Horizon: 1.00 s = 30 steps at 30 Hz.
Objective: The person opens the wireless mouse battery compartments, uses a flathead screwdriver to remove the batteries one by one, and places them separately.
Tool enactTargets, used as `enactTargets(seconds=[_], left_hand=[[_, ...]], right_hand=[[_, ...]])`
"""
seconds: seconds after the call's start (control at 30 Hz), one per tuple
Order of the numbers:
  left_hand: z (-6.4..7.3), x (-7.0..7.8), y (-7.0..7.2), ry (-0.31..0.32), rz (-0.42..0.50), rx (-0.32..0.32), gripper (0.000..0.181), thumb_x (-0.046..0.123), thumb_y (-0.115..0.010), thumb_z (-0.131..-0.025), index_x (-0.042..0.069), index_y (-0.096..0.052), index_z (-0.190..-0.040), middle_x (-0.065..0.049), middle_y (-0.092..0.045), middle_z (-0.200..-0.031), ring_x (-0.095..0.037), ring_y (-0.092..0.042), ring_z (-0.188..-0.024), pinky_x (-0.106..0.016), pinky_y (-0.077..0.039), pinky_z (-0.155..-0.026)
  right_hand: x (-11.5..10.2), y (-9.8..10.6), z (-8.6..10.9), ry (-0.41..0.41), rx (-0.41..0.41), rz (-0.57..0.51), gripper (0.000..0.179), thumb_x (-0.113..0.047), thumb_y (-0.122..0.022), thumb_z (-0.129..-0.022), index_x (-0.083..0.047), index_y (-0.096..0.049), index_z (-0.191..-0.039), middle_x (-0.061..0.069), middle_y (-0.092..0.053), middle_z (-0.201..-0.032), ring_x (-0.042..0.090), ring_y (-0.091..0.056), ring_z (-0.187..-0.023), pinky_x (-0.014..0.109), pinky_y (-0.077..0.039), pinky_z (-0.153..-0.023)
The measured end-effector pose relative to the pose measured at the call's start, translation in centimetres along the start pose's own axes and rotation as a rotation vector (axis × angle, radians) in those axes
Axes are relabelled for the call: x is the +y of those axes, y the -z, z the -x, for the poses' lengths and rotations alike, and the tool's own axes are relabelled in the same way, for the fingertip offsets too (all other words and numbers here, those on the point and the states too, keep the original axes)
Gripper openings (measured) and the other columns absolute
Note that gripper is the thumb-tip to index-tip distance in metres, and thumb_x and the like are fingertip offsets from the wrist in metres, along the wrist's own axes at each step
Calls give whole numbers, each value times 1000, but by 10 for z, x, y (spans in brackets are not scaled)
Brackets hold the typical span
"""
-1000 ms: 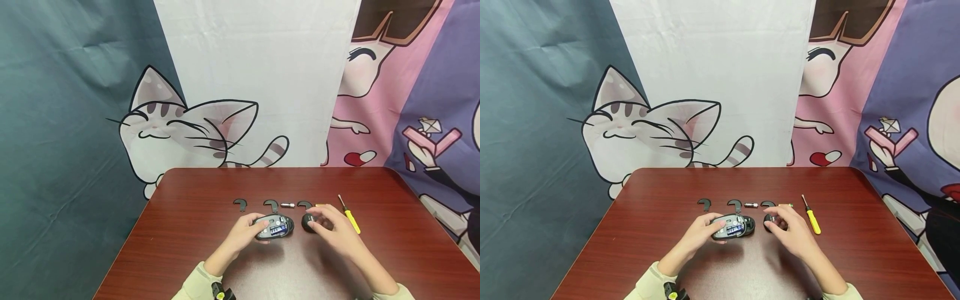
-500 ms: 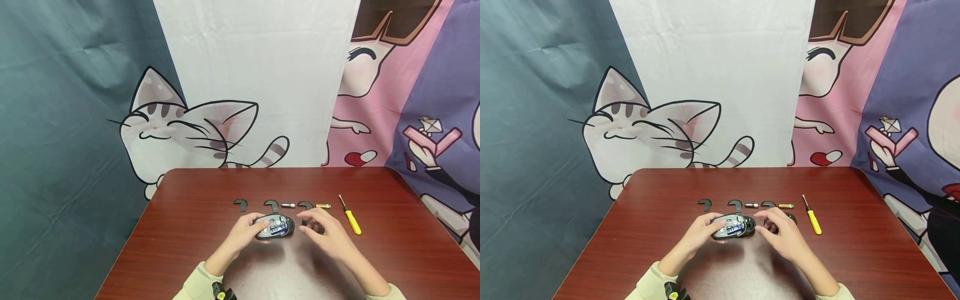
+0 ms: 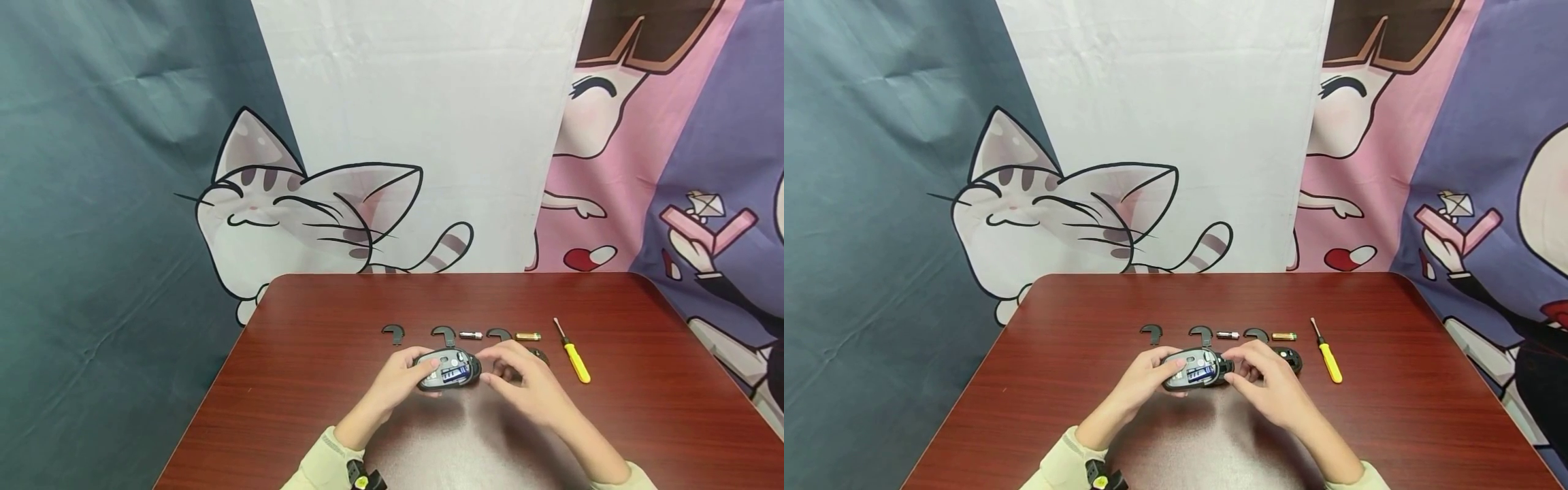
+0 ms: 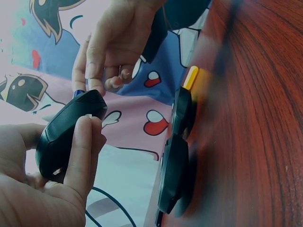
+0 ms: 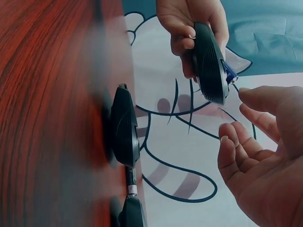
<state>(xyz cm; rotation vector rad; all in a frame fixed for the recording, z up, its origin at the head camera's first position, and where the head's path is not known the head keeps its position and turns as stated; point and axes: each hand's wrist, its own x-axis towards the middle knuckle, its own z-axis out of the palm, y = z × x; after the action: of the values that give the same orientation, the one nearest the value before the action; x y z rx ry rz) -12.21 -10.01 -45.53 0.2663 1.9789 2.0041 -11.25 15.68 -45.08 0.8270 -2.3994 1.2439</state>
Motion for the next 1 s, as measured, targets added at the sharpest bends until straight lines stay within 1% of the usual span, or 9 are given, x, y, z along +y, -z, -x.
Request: enactTargets(seconds=[0.13,0.27,0.47,0.7,0.83,1.0], left_hand=[[0,0,0,3,3,2,39,20,-63,-100,-9,-60,-126,-13,-72,-97,-21,-73,-73,-48,-66,-76],[0,-1,0,3,-2,0,39,22,-64,-100,-8,-60,-125,-13,-72,-96,-22,-73,-74,-49,-66,-77],[-1,-3,1,-6,-11,-14,40,23,-63,-101,-9,-60,-125,-12,-72,-95,-18,-73,-72,-44,-66,-75],[-1,-3,2,2,-14,-3,39,24,-64,-100,-7,-62,-124,-12,-72,-95,-17,-72,-71,-43,-66,-74],[-1,-3,2,1,-20,0,39,24,-64,-100,-7,-61,-124,-12,-73,-95,-16,-72,-71,-42,-66,-74],[-1,-3,2,-4,-19,-10,40,23,-64,-100,-9,-60,-124,-12,-72,-95,-15,-72,-70,-42,-66,-74]], right_hand=[[-1,-2,-1,13,-2,-9,35,-2,-81,-83,-19,-71,-112,-12,-60,-100,3,-55,-77,17,-51,-59],[-2,-5,-1,35,2,-15,35,-1,-81,-82,-18,-71,-111,-11,-59,-98,5,-56,-77,16,-50,-59],[-2,-9,-1,35,-12,-36,37,0,-81,-82,-20,-71,-111,-5,-62,-97,6,-57,-77,19,-53,-60],[-3,-12,-1,28,-23,-28,36,-2,-82,-82,-20,-71,-112,-10,-61,-97,8,-58,-77,18,-54,-61],[-4,-13,-1,15,-31,-13,36,-4,-82,-82,-21,-71,-112,-9,-61,-98,7,-58,-78,18,-54,-61],[-5,-13,-2,20,-35,-10,37,-3,-82,-82,-21,-71,-112,-7,-63,-99,7,-58,-77,19,-54,-62]])
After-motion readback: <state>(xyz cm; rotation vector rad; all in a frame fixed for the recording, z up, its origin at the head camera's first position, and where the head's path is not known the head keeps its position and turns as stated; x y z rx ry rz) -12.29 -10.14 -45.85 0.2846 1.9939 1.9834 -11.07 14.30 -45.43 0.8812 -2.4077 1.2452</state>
